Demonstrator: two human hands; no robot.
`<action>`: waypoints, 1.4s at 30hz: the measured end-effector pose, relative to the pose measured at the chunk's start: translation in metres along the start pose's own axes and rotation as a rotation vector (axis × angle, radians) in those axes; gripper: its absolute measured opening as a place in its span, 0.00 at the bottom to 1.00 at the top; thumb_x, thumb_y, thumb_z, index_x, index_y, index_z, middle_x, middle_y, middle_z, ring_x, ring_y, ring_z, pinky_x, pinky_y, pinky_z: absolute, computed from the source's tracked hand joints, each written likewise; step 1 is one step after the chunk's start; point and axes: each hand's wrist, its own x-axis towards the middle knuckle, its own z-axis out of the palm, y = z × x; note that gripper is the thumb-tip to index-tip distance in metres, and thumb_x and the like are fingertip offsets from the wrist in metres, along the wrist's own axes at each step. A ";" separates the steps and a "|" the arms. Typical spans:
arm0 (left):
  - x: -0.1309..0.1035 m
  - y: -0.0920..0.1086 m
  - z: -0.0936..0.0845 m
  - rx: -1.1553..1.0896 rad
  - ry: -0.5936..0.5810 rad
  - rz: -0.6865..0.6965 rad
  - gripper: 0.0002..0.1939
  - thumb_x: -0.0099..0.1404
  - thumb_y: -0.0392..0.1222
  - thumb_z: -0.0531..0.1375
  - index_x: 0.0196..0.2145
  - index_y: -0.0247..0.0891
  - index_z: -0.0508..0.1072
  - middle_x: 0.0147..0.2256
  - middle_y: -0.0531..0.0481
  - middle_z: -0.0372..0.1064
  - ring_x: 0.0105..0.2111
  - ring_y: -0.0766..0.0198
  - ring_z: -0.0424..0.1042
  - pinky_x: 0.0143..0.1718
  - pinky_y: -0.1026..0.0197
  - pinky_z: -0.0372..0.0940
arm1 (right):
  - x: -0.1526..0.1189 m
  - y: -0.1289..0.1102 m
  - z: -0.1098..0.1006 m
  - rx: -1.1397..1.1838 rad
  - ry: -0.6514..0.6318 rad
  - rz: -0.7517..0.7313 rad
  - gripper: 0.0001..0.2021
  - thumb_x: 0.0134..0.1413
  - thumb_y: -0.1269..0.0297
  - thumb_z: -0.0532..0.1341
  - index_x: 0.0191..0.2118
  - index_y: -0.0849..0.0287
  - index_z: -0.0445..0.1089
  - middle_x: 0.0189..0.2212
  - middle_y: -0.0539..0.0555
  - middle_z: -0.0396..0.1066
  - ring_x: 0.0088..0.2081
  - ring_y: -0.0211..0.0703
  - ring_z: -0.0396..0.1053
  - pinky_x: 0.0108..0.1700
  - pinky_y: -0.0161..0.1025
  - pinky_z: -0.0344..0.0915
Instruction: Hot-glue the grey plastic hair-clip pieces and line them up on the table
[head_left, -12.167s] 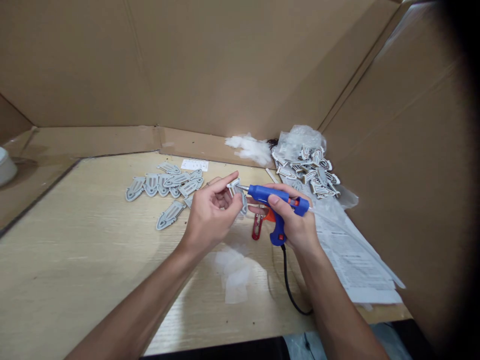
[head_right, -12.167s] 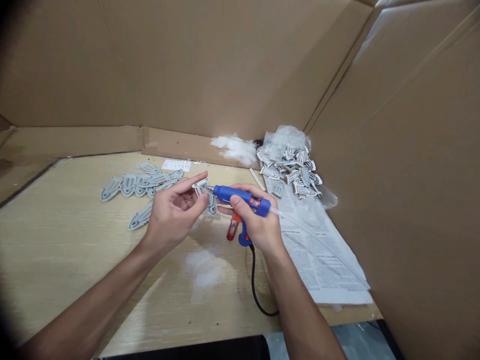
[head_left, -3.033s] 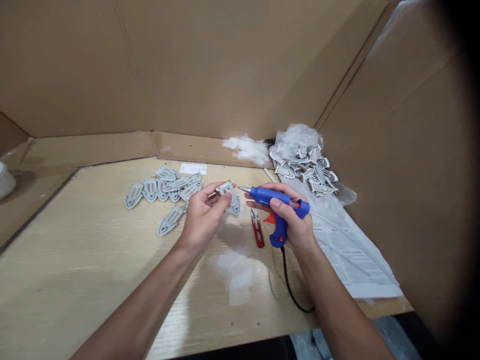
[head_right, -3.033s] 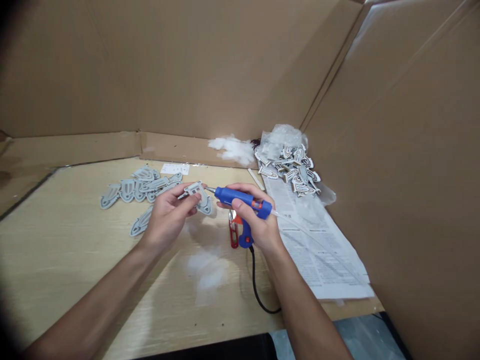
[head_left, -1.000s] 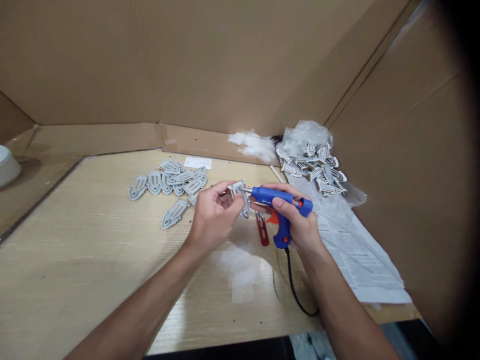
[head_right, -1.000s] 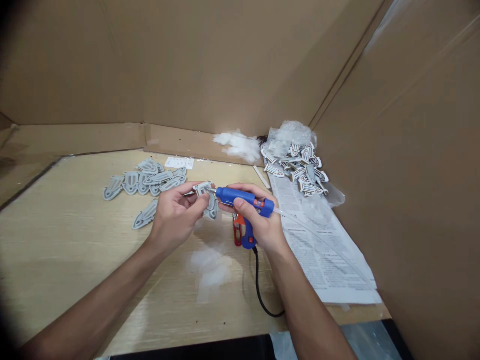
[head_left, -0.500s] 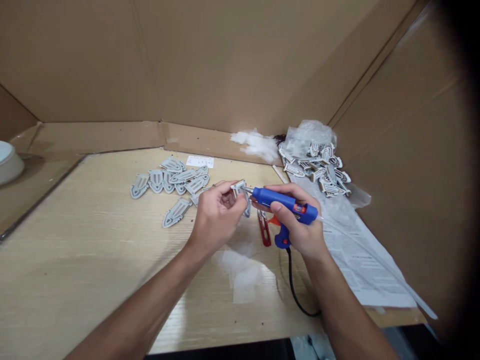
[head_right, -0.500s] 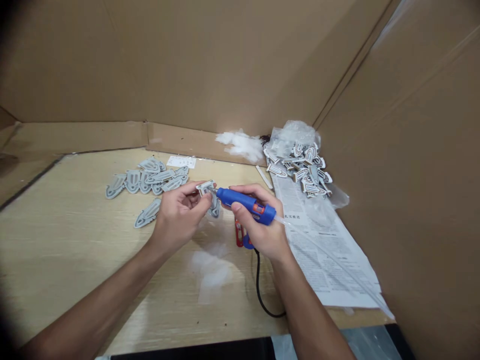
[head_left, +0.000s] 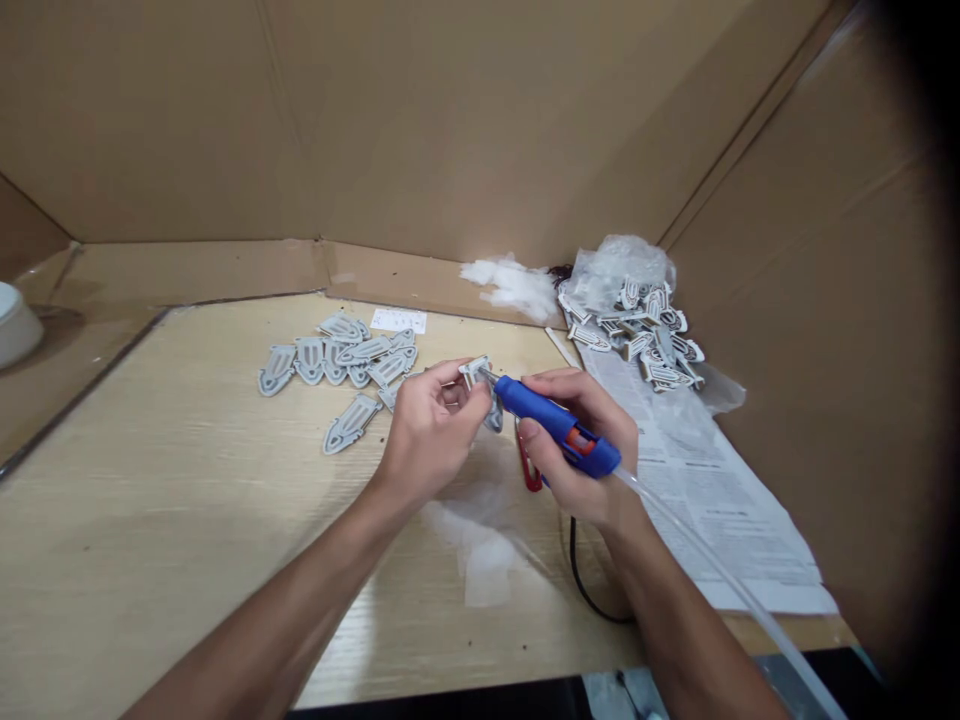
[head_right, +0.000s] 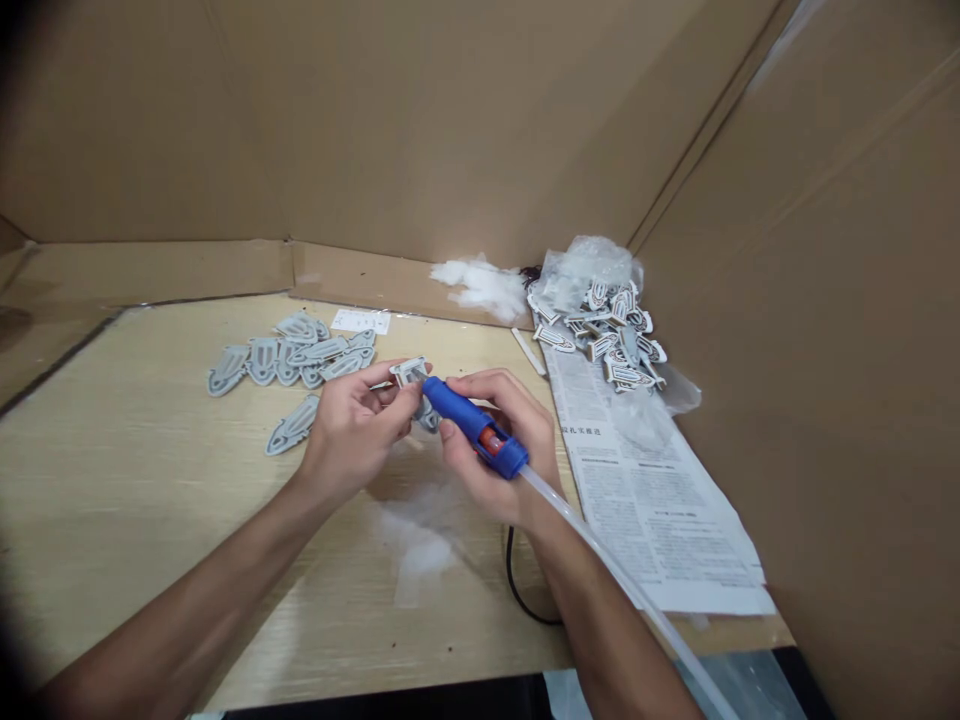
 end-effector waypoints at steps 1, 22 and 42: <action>0.001 0.000 0.000 -0.013 -0.001 -0.008 0.14 0.62 0.46 0.68 0.41 0.33 0.79 0.26 0.54 0.71 0.23 0.79 0.60 0.28 0.72 0.60 | 0.000 0.000 0.001 -0.001 -0.006 -0.011 0.13 0.62 0.67 0.68 0.52 0.52 0.74 0.47 0.56 0.74 0.48 0.46 0.75 0.44 0.39 0.77; 0.003 -0.001 -0.006 -0.042 -0.082 -0.048 0.26 0.56 0.54 0.74 0.44 0.32 0.80 0.27 0.55 0.68 0.22 0.79 0.62 0.22 0.73 0.56 | -0.006 0.003 0.011 -0.177 0.229 -0.146 0.17 0.62 0.67 0.69 0.55 0.54 0.75 0.51 0.58 0.76 0.53 0.51 0.76 0.52 0.48 0.77; 0.060 0.001 -0.094 0.136 0.936 0.140 0.19 0.64 0.38 0.66 0.49 0.37 0.64 0.31 0.56 0.69 0.26 0.72 0.73 0.31 0.69 0.66 | 0.016 0.091 -0.058 -0.436 0.591 0.400 0.30 0.51 0.60 0.69 0.60 0.58 0.66 0.45 0.57 0.72 0.37 0.42 0.70 0.46 0.44 0.69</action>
